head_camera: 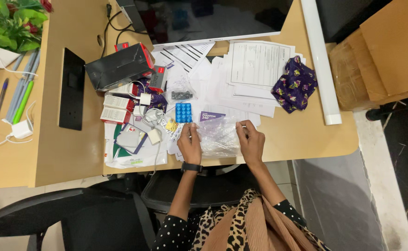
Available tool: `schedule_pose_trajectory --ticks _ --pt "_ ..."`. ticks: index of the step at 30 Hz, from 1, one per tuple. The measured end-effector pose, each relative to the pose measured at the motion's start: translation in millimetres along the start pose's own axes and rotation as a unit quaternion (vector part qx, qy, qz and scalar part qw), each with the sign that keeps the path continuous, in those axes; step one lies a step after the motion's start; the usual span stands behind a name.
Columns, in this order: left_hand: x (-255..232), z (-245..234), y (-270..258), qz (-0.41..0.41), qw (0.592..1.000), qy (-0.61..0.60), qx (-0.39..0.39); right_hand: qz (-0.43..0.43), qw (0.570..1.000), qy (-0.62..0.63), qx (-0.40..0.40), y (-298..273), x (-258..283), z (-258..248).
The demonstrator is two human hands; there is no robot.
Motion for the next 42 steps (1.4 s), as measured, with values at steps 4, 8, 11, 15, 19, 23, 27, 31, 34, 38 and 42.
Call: schedule_pose_trajectory --ticks 4,8,11,15,19,23,27,31,34,38,42 --pt "-9.0 18.1 4.4 0.01 1.0 -0.002 0.01 -0.021 1.0 0.008 -0.012 11.6 -1.7 -18.4" --pt "-14.6 39.7 -2.8 0.016 0.999 -0.017 0.027 -0.025 0.999 0.001 -0.024 17.1 -9.4 -39.8" --pt "-19.4 55.4 -8.5 0.017 0.999 -0.015 0.032 -0.027 0.999 -0.001 -0.028 22.3 -15.3 -55.0" --pt "-31.2 77.2 -15.4 0.03 0.999 -0.011 0.027 -0.042 0.998 -0.016 -0.049 32.4 -22.6 -78.4" --pt "-41.9 101.1 -20.6 0.026 0.998 -0.041 0.036 -0.027 0.998 -0.013 -0.051 45.6 -33.4 -103.4" --pt "-46.9 133.2 -22.8 -0.033 0.995 -0.048 0.084 0.03 0.999 0.018 -0.014 60.2 -49.0 -134.0" --pt "-63.9 167.6 -19.7 0.027 0.994 -0.057 0.089 0.171 0.977 0.112 0.07 78.7 -72.2 -172.4" --pt "-94.4 210.8 -17.8 0.048 0.98 -0.156 0.113 0.087 0.948 0.303 -0.043 108.5 -67.2 -238.2" --pt "-128.6 253.4 -19.9 0.039 0.973 -0.179 0.144 -0.054 0.927 0.3 -0.219 124.5 -44.1 -311.3" --pt "-189.0 314.9 -31.8 0.08 0.945 -0.231 0.217 -0.251 0.852 -0.013 -0.46 147.6 -1.0 -394.9" --pt "-232.7 347.2 -44.6 0.119 0.921 -0.251 0.274 -0.273 0.812 -0.187 -0.48 208.0 2.2 -435.7"
Point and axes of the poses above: each hand's wrist, its own y-axis towards the middle knuckle, its own z-axis out of the palm, x = y × z, the point moved 4 cm from there along y, towards the middle knuckle, and after that the axes turned 15 degrees about z, right-handed, at the moved point
